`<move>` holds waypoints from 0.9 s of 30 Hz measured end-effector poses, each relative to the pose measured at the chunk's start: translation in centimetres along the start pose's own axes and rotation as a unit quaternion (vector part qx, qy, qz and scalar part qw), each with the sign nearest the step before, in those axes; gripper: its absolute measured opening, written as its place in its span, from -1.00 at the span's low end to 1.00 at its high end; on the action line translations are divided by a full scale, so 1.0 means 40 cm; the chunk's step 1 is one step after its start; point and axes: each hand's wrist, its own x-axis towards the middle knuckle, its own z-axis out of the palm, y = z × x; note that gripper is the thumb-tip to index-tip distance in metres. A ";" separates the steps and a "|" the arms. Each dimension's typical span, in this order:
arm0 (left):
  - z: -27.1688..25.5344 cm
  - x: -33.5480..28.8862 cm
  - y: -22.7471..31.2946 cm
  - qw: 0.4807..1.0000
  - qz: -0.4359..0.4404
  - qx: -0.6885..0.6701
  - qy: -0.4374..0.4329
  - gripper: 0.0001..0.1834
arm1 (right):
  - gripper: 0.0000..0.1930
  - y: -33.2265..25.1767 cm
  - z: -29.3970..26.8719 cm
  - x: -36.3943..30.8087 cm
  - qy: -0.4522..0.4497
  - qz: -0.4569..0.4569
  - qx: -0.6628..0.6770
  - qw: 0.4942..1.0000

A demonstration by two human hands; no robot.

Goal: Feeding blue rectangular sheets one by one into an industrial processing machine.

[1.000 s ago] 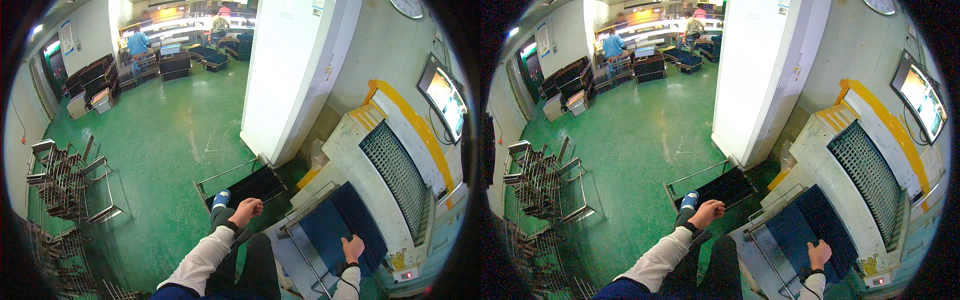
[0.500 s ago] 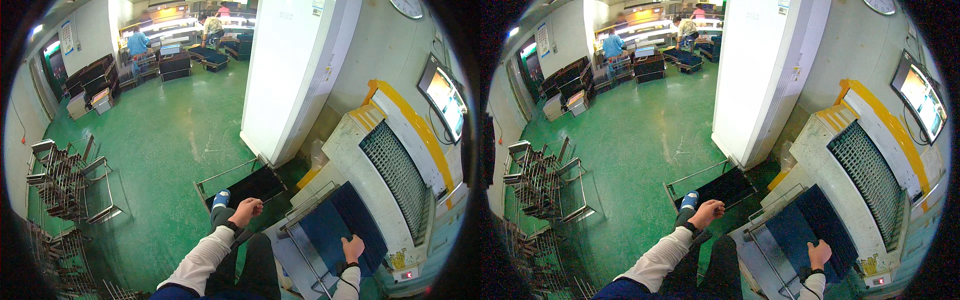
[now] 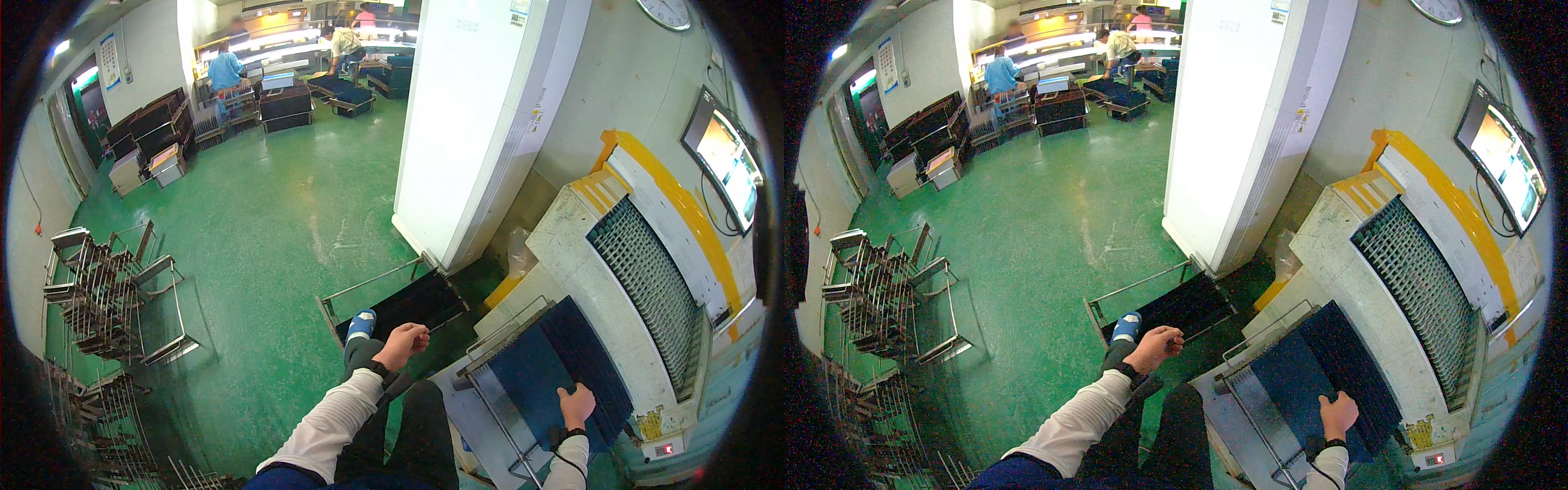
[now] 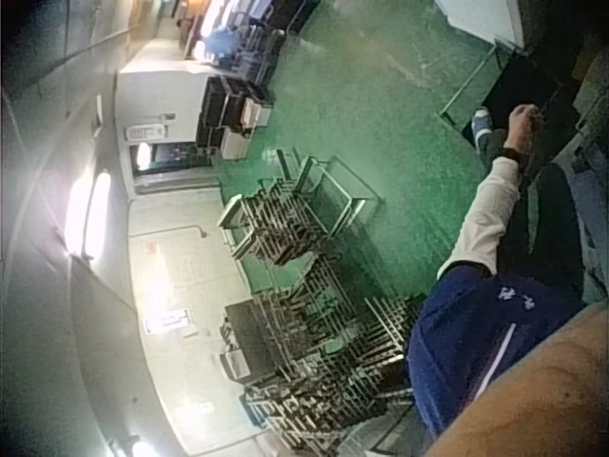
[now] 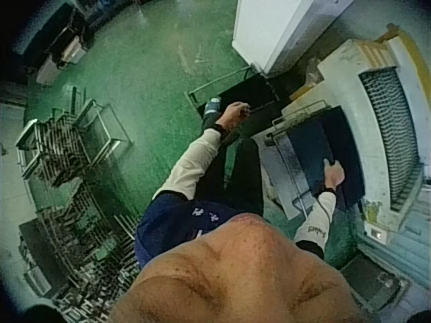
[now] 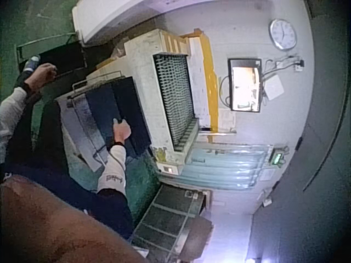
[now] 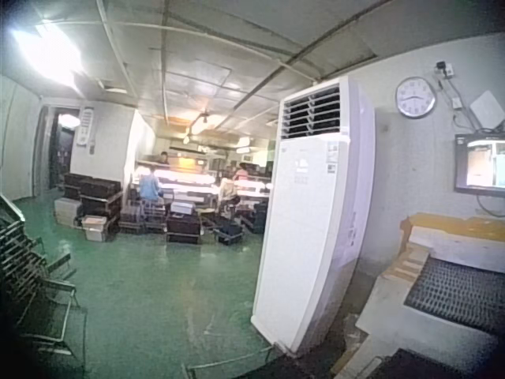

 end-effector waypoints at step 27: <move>-0.007 0.003 -0.003 1.000 0.001 0.015 -0.005 -0.84 | -0.46 0.009 0.012 0.005 -0.016 0.009 0.019 1.000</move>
